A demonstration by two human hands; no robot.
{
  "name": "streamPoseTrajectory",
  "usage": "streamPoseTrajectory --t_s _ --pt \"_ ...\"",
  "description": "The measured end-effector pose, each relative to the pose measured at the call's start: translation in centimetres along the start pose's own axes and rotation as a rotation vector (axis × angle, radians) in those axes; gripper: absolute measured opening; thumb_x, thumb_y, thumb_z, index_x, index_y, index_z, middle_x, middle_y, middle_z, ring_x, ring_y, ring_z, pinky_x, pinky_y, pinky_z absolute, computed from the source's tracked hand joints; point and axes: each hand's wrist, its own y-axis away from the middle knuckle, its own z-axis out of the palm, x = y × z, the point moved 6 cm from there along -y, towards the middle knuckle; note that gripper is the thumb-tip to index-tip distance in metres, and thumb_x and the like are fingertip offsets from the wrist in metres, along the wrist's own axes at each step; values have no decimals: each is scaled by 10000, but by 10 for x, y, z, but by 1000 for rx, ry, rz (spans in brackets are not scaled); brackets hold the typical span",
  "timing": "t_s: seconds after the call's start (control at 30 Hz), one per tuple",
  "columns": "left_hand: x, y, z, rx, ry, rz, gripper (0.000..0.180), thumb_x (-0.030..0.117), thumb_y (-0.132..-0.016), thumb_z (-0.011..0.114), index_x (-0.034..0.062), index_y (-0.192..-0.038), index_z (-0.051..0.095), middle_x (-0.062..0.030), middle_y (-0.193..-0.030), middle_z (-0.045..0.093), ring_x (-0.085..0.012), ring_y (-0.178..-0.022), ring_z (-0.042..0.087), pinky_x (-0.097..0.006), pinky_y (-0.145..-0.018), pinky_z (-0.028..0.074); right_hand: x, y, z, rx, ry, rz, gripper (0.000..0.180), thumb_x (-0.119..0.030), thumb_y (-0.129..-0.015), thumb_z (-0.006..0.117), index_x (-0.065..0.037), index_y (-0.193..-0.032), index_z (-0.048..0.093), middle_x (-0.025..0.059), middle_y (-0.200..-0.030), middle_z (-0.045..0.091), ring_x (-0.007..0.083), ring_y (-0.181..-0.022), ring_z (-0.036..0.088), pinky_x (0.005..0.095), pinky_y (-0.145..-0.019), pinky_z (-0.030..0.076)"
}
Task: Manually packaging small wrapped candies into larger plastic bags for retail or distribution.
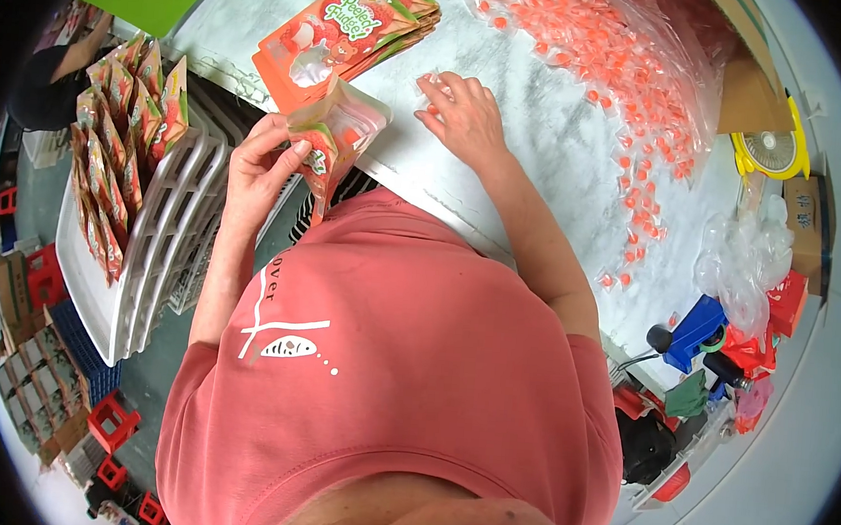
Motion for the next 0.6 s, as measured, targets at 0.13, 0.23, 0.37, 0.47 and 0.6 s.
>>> streamPoseTrajectory --t_s 0.13,0.23,0.37,0.47,0.6 --pt "-4 -1 2 -3 11 -18 176 30 -940 652 4 -1105 706 -53 -1093 588 -124 -962 609 -251 -745 546 7 5 12 -46 -41 36 344 -263 -784 791 -184 -1101 682 71 -1016 572 213 -844 632 353 -698 544" --pt "-6 -1 2 -6 38 -31 176 27 -938 654 3 -1105 704 -52 -1093 588 -122 -970 606 -251 -758 541 10 6 16 -60 -28 93 303 -245 -794 783 -165 -1067 681 68 -1006 573 221 -838 650 356 -684 555" --pt "-7 -1 2 -2 34 -17 176 19 -936 653 0 -1104 703 -50 -1093 588 -119 -977 602 -245 -767 532 12 4 15 -27 -74 112 290 -233 -799 777 -158 -1062 680 67 -1012 577 227 -845 669 354 -673 563" --pt "-8 -2 3 -7 19 -12 179 14 -937 649 -3 -1107 701 -49 -1095 587 -116 -983 598 -240 -770 526 13 5 16 -8 -51 96 277 -227 -799 776 -152 -1048 680 60 -1009 586 227 -858 677 347 -677 566" --pt "-10 -2 5 0 14 -13 169 7 -935 649 -13 -1095 697 -50 -1094 587 -113 -971 601 -234 -761 522 10 6 15 -14 -48 79 250 -223 -802 772 -155 -1022 677 43 -975 596 215 -791 674 341 -647 563"
